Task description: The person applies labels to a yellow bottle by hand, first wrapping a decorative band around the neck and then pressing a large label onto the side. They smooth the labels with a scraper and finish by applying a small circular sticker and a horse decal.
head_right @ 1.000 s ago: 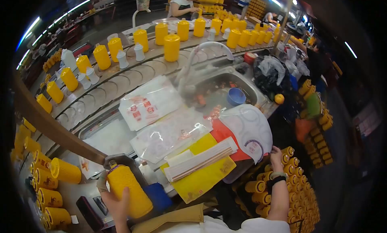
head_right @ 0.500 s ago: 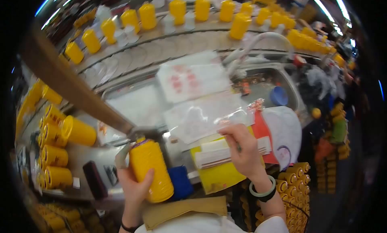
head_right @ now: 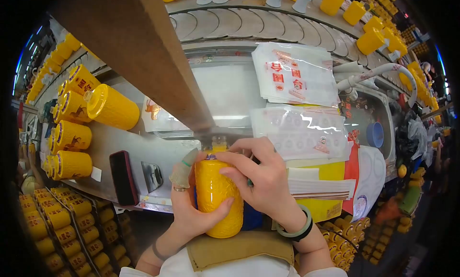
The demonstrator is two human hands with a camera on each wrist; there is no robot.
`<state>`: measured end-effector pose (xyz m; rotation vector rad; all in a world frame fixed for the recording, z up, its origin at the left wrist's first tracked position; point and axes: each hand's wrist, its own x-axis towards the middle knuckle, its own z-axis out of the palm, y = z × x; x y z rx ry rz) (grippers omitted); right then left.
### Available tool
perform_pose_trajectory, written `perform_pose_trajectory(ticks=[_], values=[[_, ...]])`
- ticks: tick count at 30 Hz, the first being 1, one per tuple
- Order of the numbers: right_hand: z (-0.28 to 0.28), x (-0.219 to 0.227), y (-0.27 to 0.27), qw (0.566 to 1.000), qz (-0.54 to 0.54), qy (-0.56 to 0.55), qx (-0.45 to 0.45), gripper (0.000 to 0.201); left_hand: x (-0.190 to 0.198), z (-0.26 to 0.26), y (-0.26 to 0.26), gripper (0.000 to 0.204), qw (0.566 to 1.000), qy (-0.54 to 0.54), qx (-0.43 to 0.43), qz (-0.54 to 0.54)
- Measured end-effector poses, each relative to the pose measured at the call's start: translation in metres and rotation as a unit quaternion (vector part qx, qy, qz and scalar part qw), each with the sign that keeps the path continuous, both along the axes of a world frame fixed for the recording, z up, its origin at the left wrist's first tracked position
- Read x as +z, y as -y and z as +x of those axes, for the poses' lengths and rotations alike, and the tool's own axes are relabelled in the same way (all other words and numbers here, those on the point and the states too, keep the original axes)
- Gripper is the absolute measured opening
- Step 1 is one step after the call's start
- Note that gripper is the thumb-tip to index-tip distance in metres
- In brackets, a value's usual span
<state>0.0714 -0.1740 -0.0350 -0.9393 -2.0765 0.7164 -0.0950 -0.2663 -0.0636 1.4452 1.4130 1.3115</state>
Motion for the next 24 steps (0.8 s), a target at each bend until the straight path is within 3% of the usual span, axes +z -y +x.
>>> perform_pose_trajectory(ticks=[12,14,18,20,24], values=[[0.011,-0.013,0.004,0.999,0.021,-0.015,-0.03,0.015,-0.003,-0.002,-0.001,0.094,1.0,-0.01,-0.01,-0.009],[0.019,-0.015,0.002,0.999,0.024,0.004,-0.04,0.015,-0.013,0.0,-0.002,0.089,0.981,0.194,0.01,0.002],[0.025,-0.013,-0.002,0.998,-0.018,0.001,-0.056,0.016,-0.021,-0.008,-0.004,0.09,0.968,0.251,-0.003,0.011],[0.015,-0.005,-0.001,0.998,-0.02,-0.015,-0.052,0.017,-0.002,-0.012,-0.001,0.089,0.999,-0.017,0.03,0.016],[0.006,-0.008,0.003,0.999,-0.024,-0.035,-0.015,0.019,0.022,0.001,-0.004,0.093,0.994,-0.11,0.022,0.004]])
